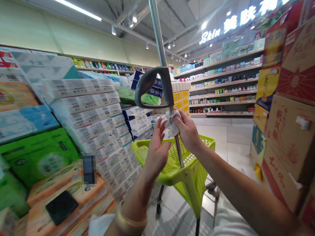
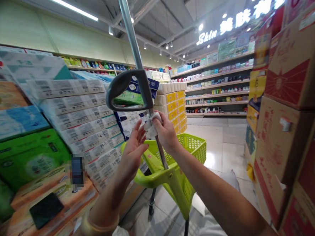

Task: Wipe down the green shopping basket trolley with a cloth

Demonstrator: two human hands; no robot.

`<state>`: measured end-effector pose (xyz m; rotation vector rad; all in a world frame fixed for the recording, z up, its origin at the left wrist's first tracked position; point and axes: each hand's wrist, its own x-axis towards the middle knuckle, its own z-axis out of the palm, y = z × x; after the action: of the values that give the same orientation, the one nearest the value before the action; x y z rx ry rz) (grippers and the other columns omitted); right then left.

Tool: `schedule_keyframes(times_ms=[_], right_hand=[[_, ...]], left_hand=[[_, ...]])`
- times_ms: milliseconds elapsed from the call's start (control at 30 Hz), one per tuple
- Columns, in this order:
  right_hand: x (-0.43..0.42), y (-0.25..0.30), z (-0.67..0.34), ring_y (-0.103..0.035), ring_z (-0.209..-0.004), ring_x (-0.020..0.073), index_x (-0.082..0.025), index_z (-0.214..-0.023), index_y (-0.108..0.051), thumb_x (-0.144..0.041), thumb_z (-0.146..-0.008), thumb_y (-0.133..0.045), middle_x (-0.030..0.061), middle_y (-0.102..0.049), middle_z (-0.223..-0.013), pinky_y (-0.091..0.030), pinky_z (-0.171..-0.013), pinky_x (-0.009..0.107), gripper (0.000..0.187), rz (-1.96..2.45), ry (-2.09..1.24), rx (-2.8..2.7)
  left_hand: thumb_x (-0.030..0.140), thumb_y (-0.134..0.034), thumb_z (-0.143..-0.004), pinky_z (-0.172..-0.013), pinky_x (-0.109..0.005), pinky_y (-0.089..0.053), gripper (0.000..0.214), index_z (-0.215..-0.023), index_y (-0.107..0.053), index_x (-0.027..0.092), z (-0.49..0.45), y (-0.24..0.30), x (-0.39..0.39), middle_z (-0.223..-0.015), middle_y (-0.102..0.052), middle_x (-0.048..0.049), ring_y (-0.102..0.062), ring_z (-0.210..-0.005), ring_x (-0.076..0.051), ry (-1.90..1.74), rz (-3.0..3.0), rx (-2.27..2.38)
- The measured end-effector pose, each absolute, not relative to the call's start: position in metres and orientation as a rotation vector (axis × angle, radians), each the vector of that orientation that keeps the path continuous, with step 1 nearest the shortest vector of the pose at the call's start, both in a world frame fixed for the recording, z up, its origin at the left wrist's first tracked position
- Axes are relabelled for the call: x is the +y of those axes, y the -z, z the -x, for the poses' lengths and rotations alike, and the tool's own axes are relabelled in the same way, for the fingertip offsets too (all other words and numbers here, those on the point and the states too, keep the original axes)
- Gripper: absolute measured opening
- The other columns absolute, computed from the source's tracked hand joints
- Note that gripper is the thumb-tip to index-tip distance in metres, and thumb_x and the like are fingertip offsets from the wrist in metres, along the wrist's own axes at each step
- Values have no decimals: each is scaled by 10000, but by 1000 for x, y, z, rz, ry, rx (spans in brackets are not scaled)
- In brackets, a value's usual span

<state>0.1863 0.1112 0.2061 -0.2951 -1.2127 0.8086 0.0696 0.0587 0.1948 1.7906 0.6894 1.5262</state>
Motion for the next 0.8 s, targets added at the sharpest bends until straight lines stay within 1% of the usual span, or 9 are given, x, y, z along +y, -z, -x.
schedule_keyframes(times_ms=[67, 133, 233, 300, 400, 500, 600, 700, 800], right_hand=[[109, -197, -185, -606, -794, 140, -206, -1028, -608, -446, -833, -591, 22, -655, -922, -501, -692, 256, 309, 376, -692, -1204], [110, -195, -183, -615, -800, 147, -197, -1014, -622, -455, -865, -554, 35, -668, -920, -508, -698, 266, 306, 439, -596, -1184], [115, -210, -179, -626, -779, 135, -193, -1029, -617, -444, -897, -511, 30, -673, -895, -517, -692, 256, 303, 435, -503, -1158], [116, -222, -175, -638, -825, 135, -198, -1084, -592, -427, -917, -480, 38, -675, -944, -527, -716, 257, 305, 398, -456, -1145], [108, -229, -167, -640, -965, 153, -204, -1182, -540, -369, -939, -450, 70, -657, -1091, -539, -816, 299, 308, 362, -351, -1095], [91, -229, -162, -573, -1168, 189, -222, -1251, -505, -281, -936, -461, 102, -585, -1273, -487, -985, 392, 323, 291, -161, -1094], [80, -236, -161, -508, -1267, 199, -267, -1265, -514, -199, -932, -453, 73, -578, -1311, -426, -1070, 456, 345, 169, 69, -1324], [77, -249, -165, -512, -1268, 188, -300, -1256, -535, -170, -929, -458, 31, -608, -1288, -450, -1061, 457, 360, 68, 304, -1595], [75, -263, -172, -515, -1264, 184, -315, -1241, -554, -191, -928, -480, 11, -611, -1288, -470, -1046, 445, 345, 5, 508, -1702]], left_hand=[[93, -518, -700, -1183, -449, -202, 807, -1455, -285, 260, -70, -200, 58, -1500, -388, -54, -309, -1413, -233, -1534, -1774, 742], [93, -533, -693, -1176, -453, -215, 803, -1442, -306, 269, -70, -202, 59, -1501, -384, -57, -316, -1409, -239, -1544, -1784, 770], [96, -546, -696, -1159, -451, -247, 785, -1426, -322, 281, -69, -210, 59, -1490, -397, -61, -335, -1398, -238, -1583, -1808, 749], [101, -547, -701, -1148, -439, -274, 751, -1402, -348, 284, -69, -221, 57, -1473, -417, -57, -363, -1380, -231, -1635, -1815, 688], [109, -538, -713, -1139, -412, -298, 684, -1358, -384, 275, -71, -239, 49, -1442, -455, -48, -401, -1355, -216, -1715, -1777, 555], [97, -536, -708, -1121, -397, -332, 636, -1311, -407, 251, -73, -249, 42, -1391, -504, -58, -448, -1318, -207, -1748, -1704, 462], [79, -521, -701, -1047, -366, -423, 593, -1260, -446, 262, -72, -249, 42, -1297, -560, -41, -537, -1206, -192, -1768, -1705, 440], [75, -482, -714, -960, -341, -492, 526, -1202, -501, 271, -67, -246, 43, -1163, -605, -13, -586, -1093, -179, -1769, -1744, 486], [125, -502, -774, -1012, -350, -463, 458, -1211, -504, 261, -63, -248, 40, -1175, -599, -21, -532, -1190, -200, -1729, -1790, 462]])
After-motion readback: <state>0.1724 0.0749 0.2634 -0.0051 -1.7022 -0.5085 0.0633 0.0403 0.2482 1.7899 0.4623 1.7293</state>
